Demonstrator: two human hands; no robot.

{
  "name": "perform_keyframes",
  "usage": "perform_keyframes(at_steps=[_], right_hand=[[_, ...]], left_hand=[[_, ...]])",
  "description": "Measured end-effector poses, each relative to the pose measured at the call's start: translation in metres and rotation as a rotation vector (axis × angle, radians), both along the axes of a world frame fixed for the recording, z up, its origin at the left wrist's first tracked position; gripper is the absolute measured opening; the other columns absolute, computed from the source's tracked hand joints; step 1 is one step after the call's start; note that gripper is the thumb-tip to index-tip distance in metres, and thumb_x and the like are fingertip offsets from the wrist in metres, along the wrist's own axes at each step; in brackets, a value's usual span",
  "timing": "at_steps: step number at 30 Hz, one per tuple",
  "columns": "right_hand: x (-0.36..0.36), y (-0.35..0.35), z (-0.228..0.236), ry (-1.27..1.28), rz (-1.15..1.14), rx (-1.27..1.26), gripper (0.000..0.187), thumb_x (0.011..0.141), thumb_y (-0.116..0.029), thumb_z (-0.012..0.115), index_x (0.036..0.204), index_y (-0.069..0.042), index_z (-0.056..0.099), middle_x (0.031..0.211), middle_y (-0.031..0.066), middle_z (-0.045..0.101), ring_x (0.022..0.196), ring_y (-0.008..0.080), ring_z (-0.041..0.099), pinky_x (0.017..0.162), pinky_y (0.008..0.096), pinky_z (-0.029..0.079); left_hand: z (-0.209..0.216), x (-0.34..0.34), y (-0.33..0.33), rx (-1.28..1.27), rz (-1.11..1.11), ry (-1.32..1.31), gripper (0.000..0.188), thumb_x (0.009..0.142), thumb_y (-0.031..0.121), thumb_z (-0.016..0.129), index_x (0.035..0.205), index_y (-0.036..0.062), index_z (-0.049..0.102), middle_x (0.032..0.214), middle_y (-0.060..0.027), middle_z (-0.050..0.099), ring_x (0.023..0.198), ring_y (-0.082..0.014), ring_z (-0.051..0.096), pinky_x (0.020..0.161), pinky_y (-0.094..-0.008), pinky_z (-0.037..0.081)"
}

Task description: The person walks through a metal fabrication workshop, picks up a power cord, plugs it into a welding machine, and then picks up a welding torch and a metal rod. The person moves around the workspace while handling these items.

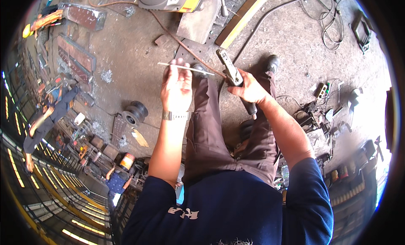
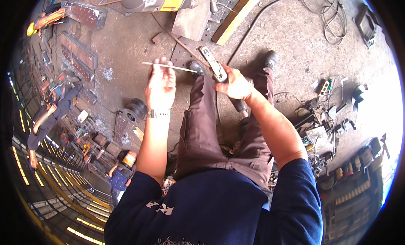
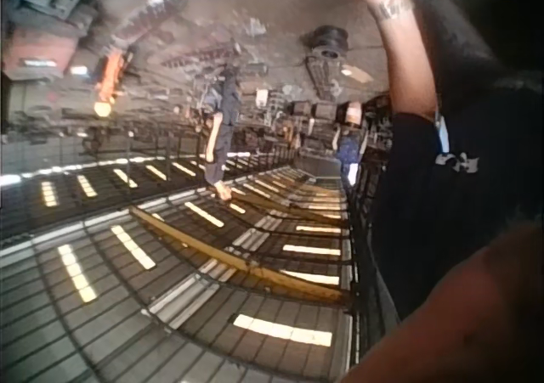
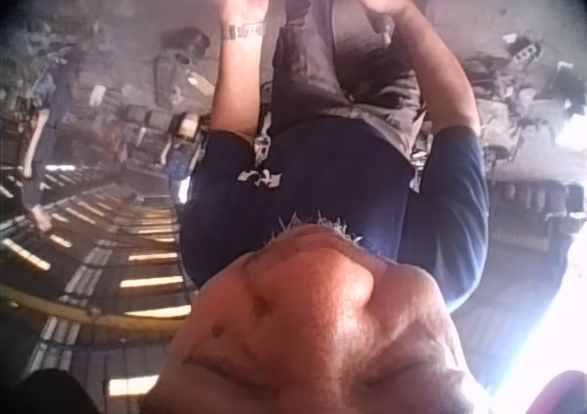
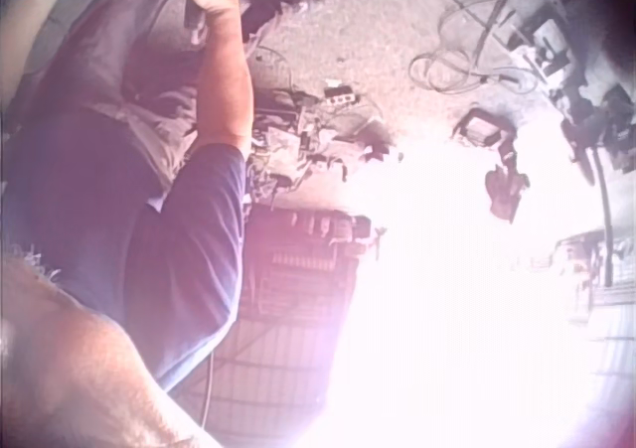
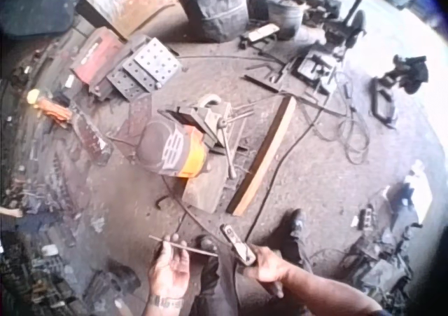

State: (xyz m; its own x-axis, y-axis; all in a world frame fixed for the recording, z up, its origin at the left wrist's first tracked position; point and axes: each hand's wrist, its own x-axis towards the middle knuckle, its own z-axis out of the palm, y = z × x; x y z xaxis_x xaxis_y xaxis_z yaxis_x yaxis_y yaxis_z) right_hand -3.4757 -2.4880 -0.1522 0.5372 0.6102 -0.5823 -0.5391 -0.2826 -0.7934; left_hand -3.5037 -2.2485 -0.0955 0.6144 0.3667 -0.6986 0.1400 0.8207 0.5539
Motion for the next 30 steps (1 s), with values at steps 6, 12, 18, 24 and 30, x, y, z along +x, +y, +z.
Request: perform_keyframes(at_steps=[6, 12, 18, 24, 30], right_hand=[[-0.005, 0.006, 0.001, -0.014, -0.025, 0.02, 0.045, 0.071, -0.018, 0.07, 0.111, -0.003, 0.056, 0.092, 0.0056, 0.062, 0.087, 0.0162, 0.057, 0.084, 0.0313, 0.045], [0.003, 0.014, 0.015, -0.015, -0.048, 0.016, 0.044, 0.071, -0.022, 0.07, 0.109, -0.003, 0.057, 0.091, 0.0074, 0.063, 0.086, 0.0181, 0.059, 0.082, 0.0332, 0.047], [0.006, 0.017, 0.014, 0.016, -0.066, -0.044, 0.046, 0.067, -0.023, 0.07, 0.104, 0.001, 0.056, 0.087, 0.0125, 0.061, 0.084, 0.0196, 0.055, 0.081, 0.0342, 0.046], [0.009, 0.02, 0.019, 0.047, -0.122, -0.046, 0.049, 0.068, -0.019, 0.071, 0.108, 0.001, 0.053, 0.086, 0.0112, 0.06, 0.083, 0.0186, 0.055, 0.08, 0.033, 0.045], [-0.002, 0.006, 0.019, 0.109, -0.227, -0.015, 0.058, 0.068, -0.014, 0.072, 0.119, 0.0, 0.049, 0.096, 0.0065, 0.058, 0.09, 0.0166, 0.053, 0.085, 0.03, 0.043]], left_hand=[[0.024, 0.015, -0.016, 0.276, -0.061, -0.11, 0.017, 0.096, 0.012, 0.048, 0.106, 0.002, 0.055, 0.112, -0.0133, 0.061, 0.105, -0.0255, 0.059, 0.096, -0.0375, 0.048], [0.02, 0.025, -0.026, 0.349, -0.063, -0.104, 0.014, 0.095, 0.01, 0.049, 0.106, 0.0014, 0.053, 0.112, -0.014, 0.06, 0.105, -0.0263, 0.059, 0.095, -0.0381, 0.048], [0.011, 0.026, -0.035, 0.405, -0.119, -0.123, 0.014, 0.096, 0.009, 0.047, 0.106, 0.0017, 0.052, 0.115, -0.0138, 0.059, 0.107, -0.0264, 0.058, 0.096, -0.0383, 0.047], [0.003, 0.028, -0.037, 0.4, -0.163, -0.156, 0.018, 0.097, 0.011, 0.046, 0.111, 0.0018, 0.051, 0.115, -0.0141, 0.059, 0.108, -0.0267, 0.058, 0.096, -0.0383, 0.047], [-0.023, 0.002, -0.05, 0.31, -0.359, -0.077, 0.028, 0.094, 0.014, 0.052, 0.119, 0.0013, 0.05, 0.116, -0.014, 0.058, 0.108, -0.0265, 0.057, 0.096, -0.038, 0.046]])
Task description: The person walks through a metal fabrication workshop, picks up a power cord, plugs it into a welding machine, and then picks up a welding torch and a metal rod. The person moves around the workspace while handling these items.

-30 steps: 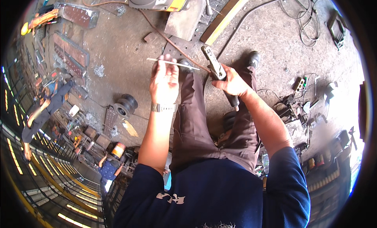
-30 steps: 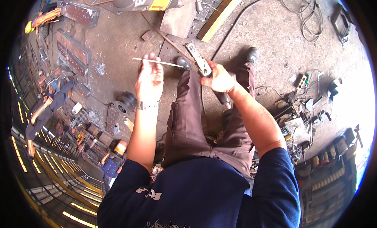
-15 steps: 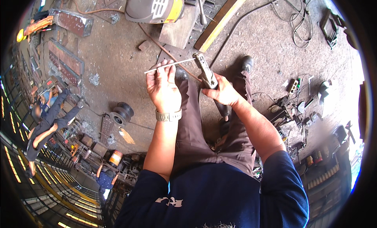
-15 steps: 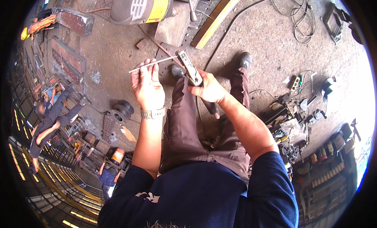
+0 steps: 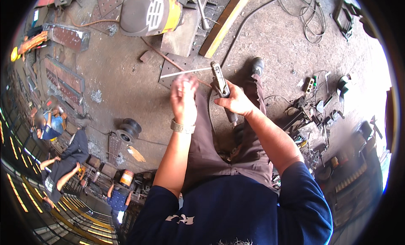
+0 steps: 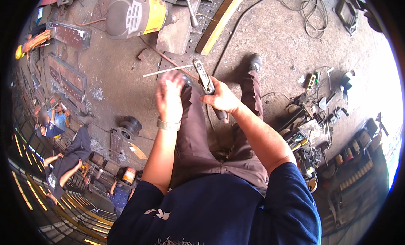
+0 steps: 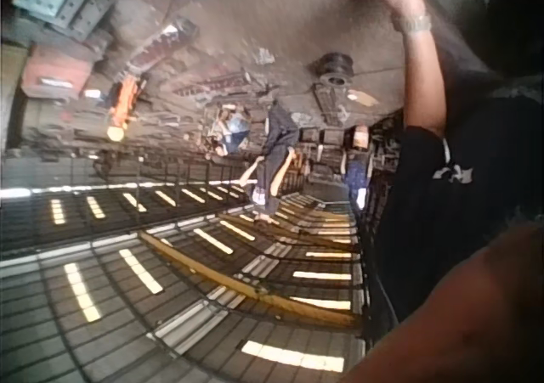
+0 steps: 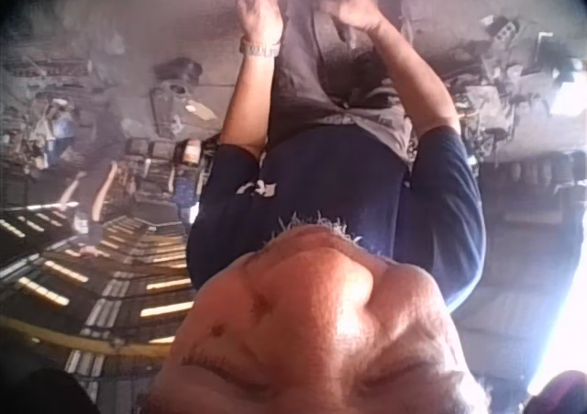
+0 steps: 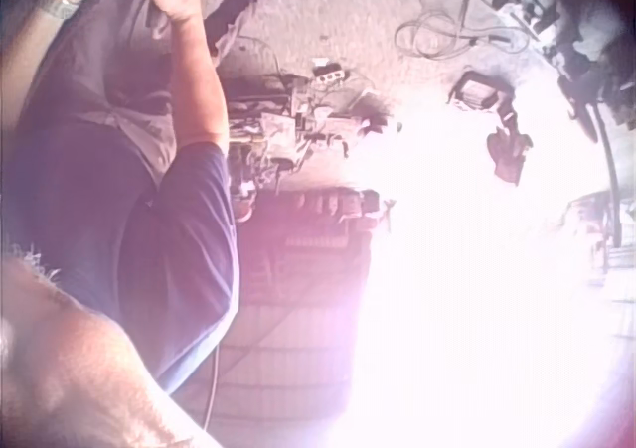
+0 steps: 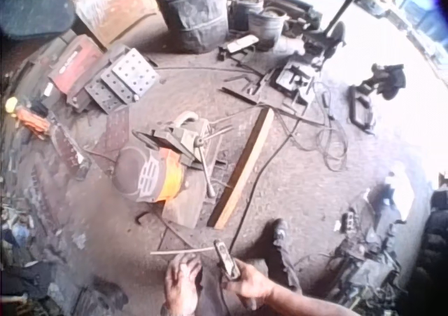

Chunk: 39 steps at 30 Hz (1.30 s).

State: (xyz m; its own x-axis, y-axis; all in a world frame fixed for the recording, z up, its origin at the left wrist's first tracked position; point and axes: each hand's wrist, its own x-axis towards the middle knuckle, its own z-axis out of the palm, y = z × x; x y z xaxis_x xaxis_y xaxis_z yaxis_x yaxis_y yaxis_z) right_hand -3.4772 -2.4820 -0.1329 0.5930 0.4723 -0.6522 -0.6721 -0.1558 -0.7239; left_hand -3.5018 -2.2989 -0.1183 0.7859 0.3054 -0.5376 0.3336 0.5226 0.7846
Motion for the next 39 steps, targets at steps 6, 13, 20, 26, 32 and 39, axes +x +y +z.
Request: perform_keyframes(at_steps=[6, 13, 20, 26, 32, 39], right_hand=[[-0.028, -0.03, -0.013, 0.315, -0.614, 0.243, 0.048, 0.07, 0.0, 0.067, 0.116, -0.002, 0.052, 0.095, 0.0043, 0.057, 0.084, 0.0121, 0.056, 0.076, 0.0285, 0.05], [-0.033, -0.118, -0.1, 0.442, -1.022, 0.09, 0.019, 0.079, -0.009, 0.063, 0.096, -0.004, 0.055, 0.089, 0.0075, 0.061, 0.079, 0.0207, 0.059, 0.069, 0.0399, 0.054], [-0.082, -0.155, -0.075, 0.348, -0.808, -0.167, 0.059, 0.087, -0.023, 0.063, 0.134, 0.003, 0.037, 0.118, 0.0136, 0.054, 0.101, 0.0212, 0.054, 0.084, 0.0347, 0.046], [-0.134, -0.198, -0.072, 0.6, -0.977, 0.066, 0.057, 0.089, -0.018, 0.059, 0.137, 0.002, 0.035, 0.123, 0.0175, 0.053, 0.108, 0.027, 0.058, 0.088, 0.0362, 0.048], [-0.169, -0.291, -0.057, 0.536, -1.375, 0.041, 0.048, 0.091, -0.013, 0.054, 0.133, 0.002, 0.038, 0.119, 0.0179, 0.055, 0.102, 0.0255, 0.06, 0.086, 0.0384, 0.05], [-0.262, -0.324, -0.059, 0.689, -1.393, -0.146, 0.045, 0.09, -0.015, 0.057, 0.131, -0.003, 0.043, 0.111, 0.0134, 0.061, 0.092, 0.0215, 0.062, 0.077, 0.0342, 0.052]], left_hand=[[-0.071, -0.126, -0.041, 0.515, -1.053, -0.109, 0.044, 0.097, 0.039, 0.041, 0.116, 0.0014, 0.056, 0.104, -0.0157, 0.06, 0.102, -0.0315, 0.056, 0.089, -0.0426, 0.042], [-0.078, -0.117, -0.102, -0.142, -1.084, 0.313, 0.039, 0.1, 0.035, 0.037, 0.098, 0.0033, 0.059, 0.072, -0.0007, 0.058, 0.066, -0.0102, 0.054, 0.063, -0.0238, 0.043], [-0.167, -0.002, -0.208, 0.369, -1.134, 0.503, 0.046, 0.094, 0.046, 0.042, 0.081, 0.0073, 0.062, 0.07, -0.0098, 0.062, 0.067, -0.0266, 0.059, 0.063, -0.0382, 0.046], [-0.293, 0.039, -0.285, 0.545, -0.987, 0.648, 0.049, 0.092, 0.047, 0.041, 0.088, 0.0052, 0.065, 0.087, -0.0178, 0.066, 0.086, -0.0345, 0.063, 0.073, -0.0449, 0.047], [-0.339, 0.059, -0.312, 0.863, -1.074, 0.735, 0.049, 0.092, 0.048, 0.044, 0.091, 0.003, 0.064, 0.087, -0.0181, 0.066, 0.085, -0.0349, 0.063, 0.071, -0.0447, 0.047], [-0.348, 0.009, -0.29, 0.88, -1.35, 0.809, 0.04, 0.087, 0.024, 0.055, 0.115, -0.0029, 0.047, 0.112, -0.0283, 0.058, 0.105, -0.0388, 0.058, 0.088, -0.0435, 0.047]])
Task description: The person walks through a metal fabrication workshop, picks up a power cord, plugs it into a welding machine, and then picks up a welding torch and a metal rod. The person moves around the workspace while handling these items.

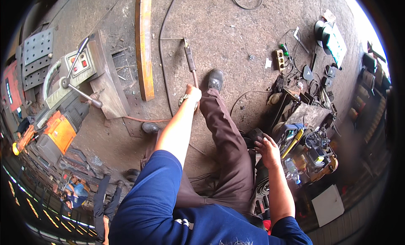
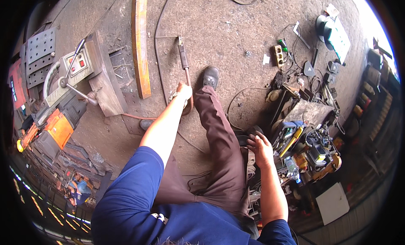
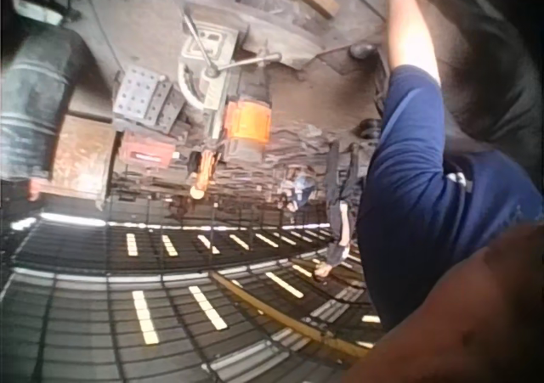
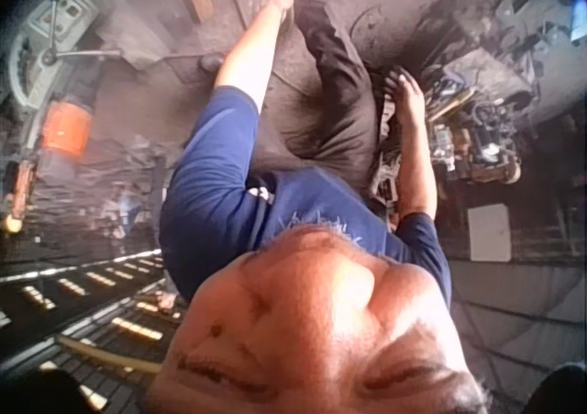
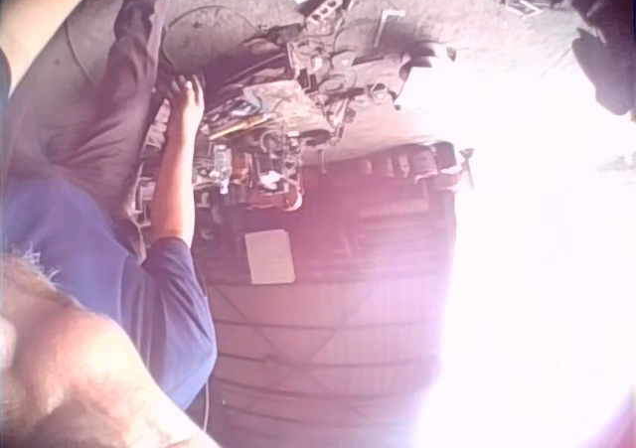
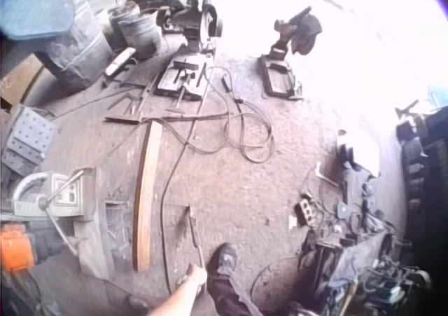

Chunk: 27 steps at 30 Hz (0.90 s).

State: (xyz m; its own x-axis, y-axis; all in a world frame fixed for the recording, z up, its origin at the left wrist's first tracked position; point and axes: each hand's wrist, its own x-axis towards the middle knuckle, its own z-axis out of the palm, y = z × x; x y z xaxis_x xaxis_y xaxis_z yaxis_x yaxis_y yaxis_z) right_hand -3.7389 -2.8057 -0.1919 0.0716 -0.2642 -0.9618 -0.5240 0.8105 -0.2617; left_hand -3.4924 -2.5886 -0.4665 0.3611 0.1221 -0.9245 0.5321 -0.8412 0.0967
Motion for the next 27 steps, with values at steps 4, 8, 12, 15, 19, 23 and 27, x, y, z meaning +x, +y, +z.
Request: perform_keyframes(at_steps=[4, 8, 12, 15, 19, 23, 27], right_hand=[[-0.008, 0.019, 0.006, 0.032, 0.067, -0.067, 0.045, 0.09, -0.014, 0.056, 0.131, -0.001, 0.043, 0.112, 0.014, 0.061, 0.091, 0.0211, 0.062, 0.077, 0.0337, 0.052], [0.032, 0.052, 0.025, 0.1, 0.486, -0.301, 0.041, 0.087, -0.017, 0.059, 0.125, -0.001, 0.053, 0.111, 0.0125, 0.062, 0.098, 0.0167, 0.06, 0.085, 0.0284, 0.047], [0.127, 0.095, 0.067, -0.166, 0.773, -0.647, 0.047, 0.086, -0.024, 0.061, 0.127, -0.003, 0.051, 0.123, 0.0158, 0.055, 0.112, 0.0251, 0.053, 0.095, 0.0333, 0.042], [0.213, 0.11, 0.164, -0.62, 0.628, -0.978, 0.051, 0.085, -0.03, 0.063, 0.128, -0.005, 0.049, 0.132, 0.0182, 0.049, 0.122, 0.0314, 0.048, 0.102, 0.037, 0.038], [0.257, 0.14, 0.229, -1.179, 0.598, -1.372, 0.047, 0.087, -0.028, 0.059, 0.129, -0.01, 0.05, 0.134, 0.0103, 0.049, 0.125, 0.0283, 0.045, 0.107, 0.0424, 0.03], [0.174, 0.116, 0.139, 0.088, 1.6, -0.739, 0.043, 0.089, -0.043, 0.052, 0.124, -0.017, 0.057, 0.131, 0.0106, 0.051, 0.127, 0.0299, 0.04, 0.102, 0.0671, 0.018], [0.058, 0.055, 0.145, 0.224, 1.246, -0.592, 0.054, 0.085, -0.045, 0.059, 0.122, -0.007, 0.056, 0.118, 0.0191, 0.059, 0.112, 0.0338, 0.055, 0.097, 0.043, 0.041]], left_hand=[[0.028, -0.031, 0.04, -0.066, -0.201, -0.138, 0.042, 0.087, 0.024, 0.054, 0.119, -0.0031, 0.048, 0.116, -0.0254, 0.057, 0.108, -0.0376, 0.057, 0.09, -0.0413, 0.047], [0.072, -0.074, 0.136, -0.197, -0.048, -0.219, 0.04, 0.087, 0.029, 0.058, 0.112, -0.0028, 0.057, 0.11, -0.0217, 0.062, 0.105, -0.0337, 0.059, 0.088, -0.0393, 0.046], [0.151, -0.074, 0.216, -0.173, 0.68, 0.01, 0.063, 0.09, 0.042, 0.056, 0.134, -0.0002, 0.04, 0.139, -0.018, 0.041, 0.13, -0.0274, 0.036, 0.105, -0.0369, 0.029], [0.268, -0.033, 0.179, -0.38, 0.927, 0.205, 0.081, 0.09, 0.059, 0.041, 0.143, 0.0007, 0.024, 0.149, -0.0186, 0.023, 0.14, -0.0316, 0.016, 0.112, -0.0431, 0.016], [0.392, 0.018, 0.06, -0.963, 0.973, 0.236, 0.079, 0.089, 0.062, 0.038, 0.133, -0.0038, 0.035, 0.14, -0.0196, 0.036, 0.129, -0.0316, 0.035, 0.108, -0.0461, 0.026], [0.482, 0.082, 0.016, -1.284, 0.961, 0.398, 0.056, 0.092, 0.051, 0.044, 0.113, -0.0003, 0.051, 0.109, -0.0164, 0.061, 0.103, -0.0304, 0.059, 0.095, -0.0423, 0.044], [0.52, 0.141, 0.032, -1.155, 0.605, -0.306, 0.049, 0.094, 0.037, 0.049, 0.126, -0.001, 0.045, 0.122, -0.0141, 0.056, 0.113, -0.0241, 0.053, 0.098, -0.0362, 0.037]])
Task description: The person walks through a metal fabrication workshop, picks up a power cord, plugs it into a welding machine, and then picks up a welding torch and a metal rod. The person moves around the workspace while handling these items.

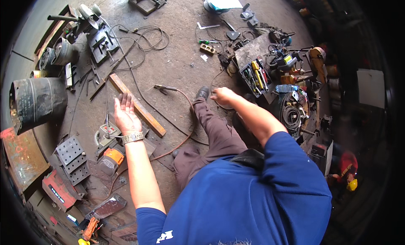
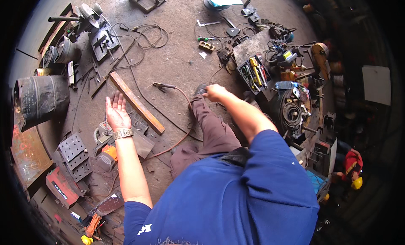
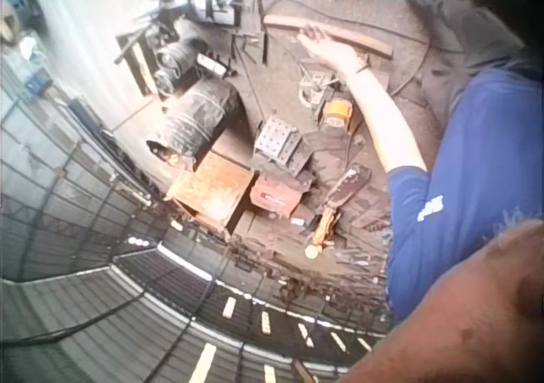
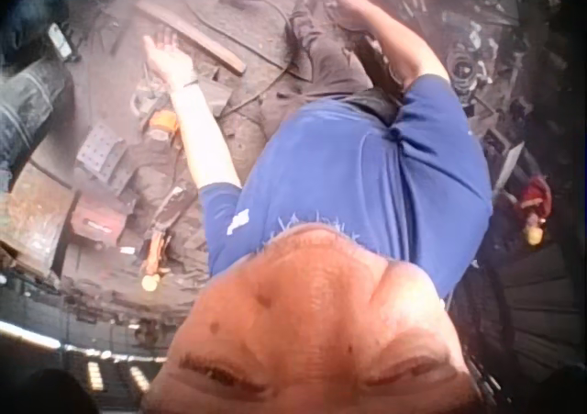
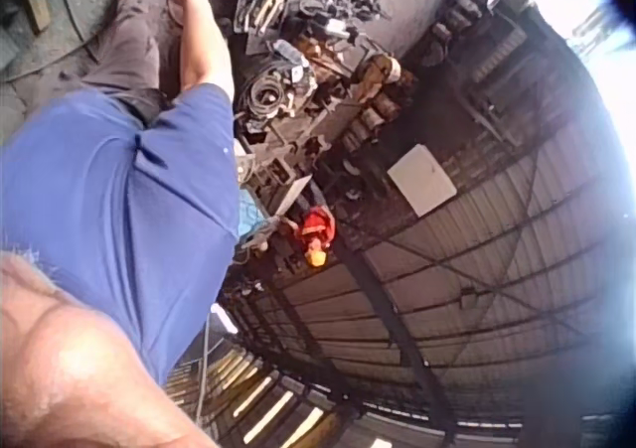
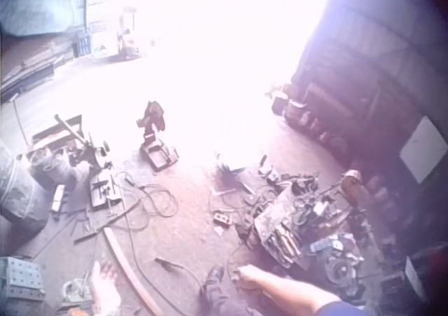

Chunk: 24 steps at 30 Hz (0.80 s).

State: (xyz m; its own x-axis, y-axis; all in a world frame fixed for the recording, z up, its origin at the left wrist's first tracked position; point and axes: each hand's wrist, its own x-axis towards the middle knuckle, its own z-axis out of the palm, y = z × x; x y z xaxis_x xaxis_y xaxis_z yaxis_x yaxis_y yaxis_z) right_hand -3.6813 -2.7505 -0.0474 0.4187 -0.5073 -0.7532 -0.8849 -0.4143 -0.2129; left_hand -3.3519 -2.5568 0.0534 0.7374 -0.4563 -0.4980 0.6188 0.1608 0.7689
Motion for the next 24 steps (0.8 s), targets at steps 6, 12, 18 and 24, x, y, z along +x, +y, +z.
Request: perform_keyframes(at_steps=[6, 12, 18, 24], right_hand=[[-0.146, -0.076, 0.037, -0.069, -0.24, -0.096, 0.044, 0.081, -0.031, 0.067, 0.117, -0.007, 0.06, 0.11, 0.0198, 0.062, 0.105, 0.0334, 0.059, 0.091, 0.0402, 0.047], [-0.233, -0.09, 0.074, 0.119, -0.475, 0.005, 0.043, 0.076, -0.026, 0.071, 0.113, -0.005, 0.062, 0.107, 0.0199, 0.064, 0.103, 0.0325, 0.06, 0.09, 0.039, 0.047], [-0.241, -0.128, 0.104, 0.067, -0.702, 0.002, 0.044, 0.076, -0.025, 0.072, 0.114, -0.005, 0.061, 0.109, 0.0196, 0.063, 0.105, 0.031, 0.06, 0.091, 0.0369, 0.047], [-0.227, -0.166, 0.112, -0.134, -0.835, -0.06, 0.042, 0.077, -0.021, 0.07, 0.115, -0.005, 0.061, 0.108, 0.0161, 0.065, 0.103, 0.0278, 0.062, 0.09, 0.0351, 0.047]], left_hand=[[-0.06, 0.009, 0.085, 0.427, -0.119, -0.112, 0.044, 0.095, 0.029, 0.052, 0.126, -0.0005, 0.043, 0.124, -0.0142, 0.054, 0.115, -0.0266, 0.053, 0.093, -0.0378, 0.042], [-0.109, -0.05, 0.229, 1.332, -0.592, -0.043, 0.03, 0.087, 0.023, 0.06, 0.096, -0.0058, 0.064, 0.096, -0.0158, 0.066, 0.087, -0.0231, 0.058, 0.08, -0.0374, 0.045], [-0.112, -0.065, 0.136, 1.174, -0.782, -0.007, 0.041, 0.085, 0.027, 0.063, 0.11, -0.0052, 0.061, 0.099, -0.0199, 0.066, 0.096, -0.0275, 0.062, 0.085, -0.0372, 0.047], [-0.102, 0.085, -0.121, 1.06, -1.143, -0.471, 0.039, 0.086, 0.025, 0.064, 0.112, -0.0033, 0.059, 0.103, -0.0151, 0.066, 0.09, -0.022, 0.063, 0.081, -0.0319, 0.049]])
